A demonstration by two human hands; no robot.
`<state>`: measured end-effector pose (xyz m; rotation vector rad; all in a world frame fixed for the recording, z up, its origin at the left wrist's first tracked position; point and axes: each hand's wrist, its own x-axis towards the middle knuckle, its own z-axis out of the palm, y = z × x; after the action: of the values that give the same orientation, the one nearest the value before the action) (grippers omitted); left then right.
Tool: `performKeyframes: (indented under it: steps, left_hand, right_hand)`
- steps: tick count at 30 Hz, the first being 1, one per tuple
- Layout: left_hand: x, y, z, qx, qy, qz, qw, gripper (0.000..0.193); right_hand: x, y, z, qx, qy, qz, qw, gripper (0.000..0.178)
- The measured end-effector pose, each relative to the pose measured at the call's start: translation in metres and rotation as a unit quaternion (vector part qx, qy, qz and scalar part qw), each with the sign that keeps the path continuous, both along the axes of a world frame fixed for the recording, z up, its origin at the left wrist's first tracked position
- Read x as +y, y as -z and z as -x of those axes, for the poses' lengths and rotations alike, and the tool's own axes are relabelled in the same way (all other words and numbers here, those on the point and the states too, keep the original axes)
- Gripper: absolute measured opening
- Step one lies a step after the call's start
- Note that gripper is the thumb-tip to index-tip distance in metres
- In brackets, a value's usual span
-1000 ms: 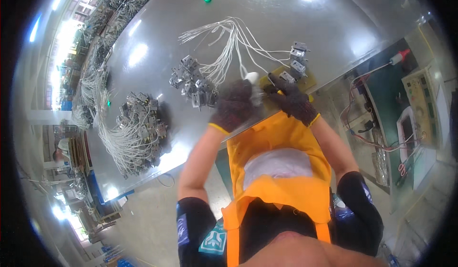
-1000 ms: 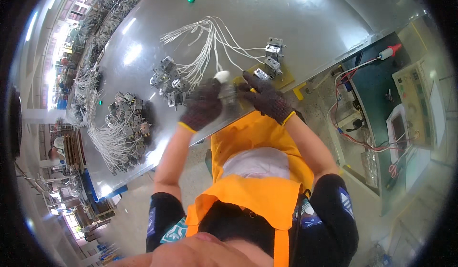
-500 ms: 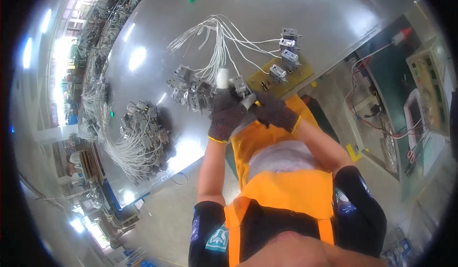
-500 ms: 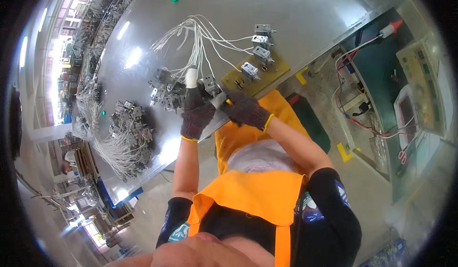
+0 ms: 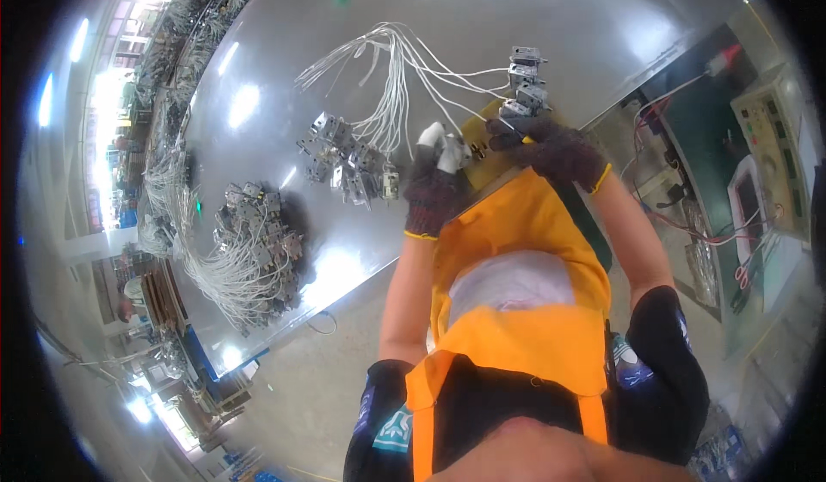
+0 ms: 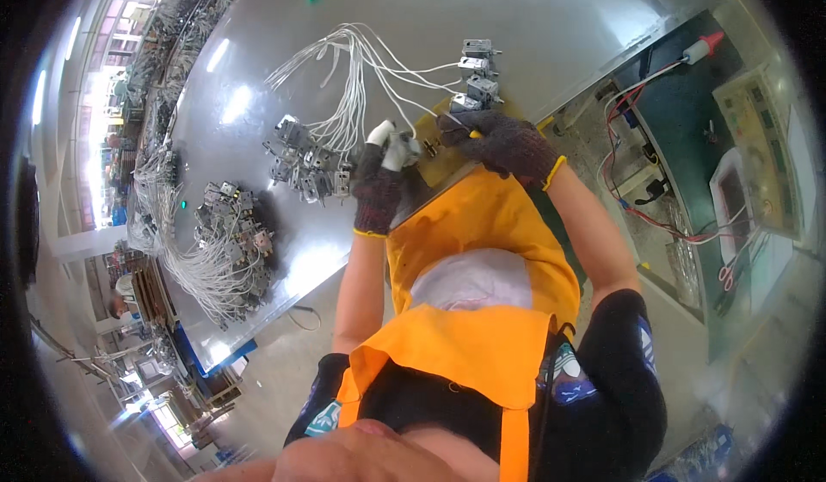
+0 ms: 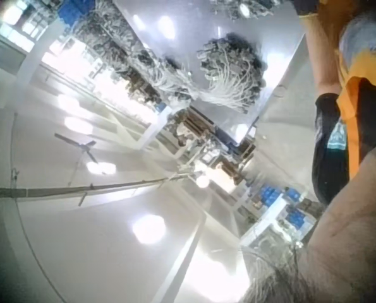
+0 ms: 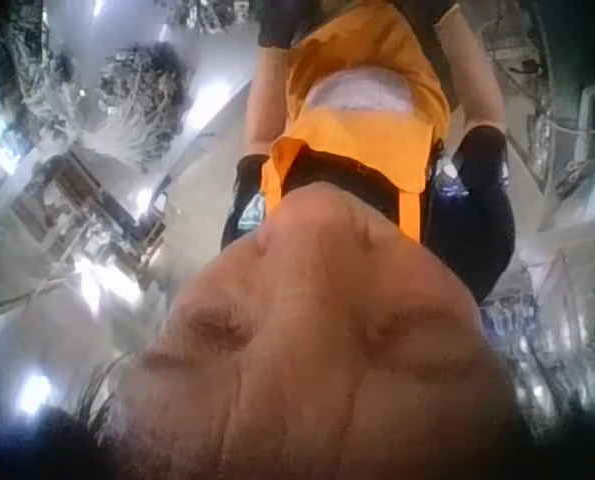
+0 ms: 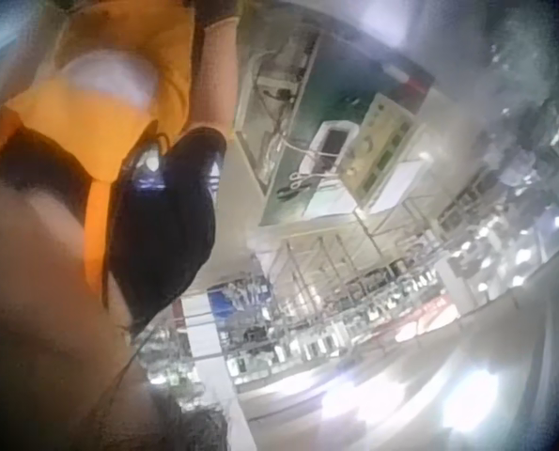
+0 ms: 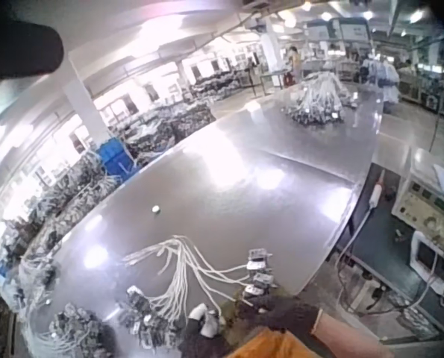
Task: Assemble wiring harnesses by organizing and bundling multiple wires with connectors.
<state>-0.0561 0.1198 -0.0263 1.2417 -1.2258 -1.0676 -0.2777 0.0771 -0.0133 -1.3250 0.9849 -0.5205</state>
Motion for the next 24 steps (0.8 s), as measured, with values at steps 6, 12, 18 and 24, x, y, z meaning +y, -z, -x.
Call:
performKeyframes:
  steps: [6, 12, 18, 24]
  left_hand:
    - [0.002, 0.007, -0.001, -0.134, -0.033, 0.110, 0.984, 0.034]
    - [-0.002, 0.032, 0.017, -0.045, -0.034, 0.030, 0.998, 0.046]
    - [-0.001, 0.025, 0.021, -0.125, -0.079, 0.129, 0.981, 0.047]
    - [-0.002, 0.029, 0.039, -0.299, -0.065, 0.076, 0.949, 0.053]
  right_hand:
    - [-0.013, -0.003, -0.010, 0.049, -0.138, 0.264, 0.953, 0.047]
    - [-0.025, -0.009, -0.005, -0.120, 0.016, -0.003, 0.993, 0.045]
    - [-0.040, -0.007, -0.017, 0.267, -0.094, 0.481, 0.830, 0.038]
    - [-0.022, -0.044, 0.010, 0.017, 0.114, 0.121, 0.986, 0.037]
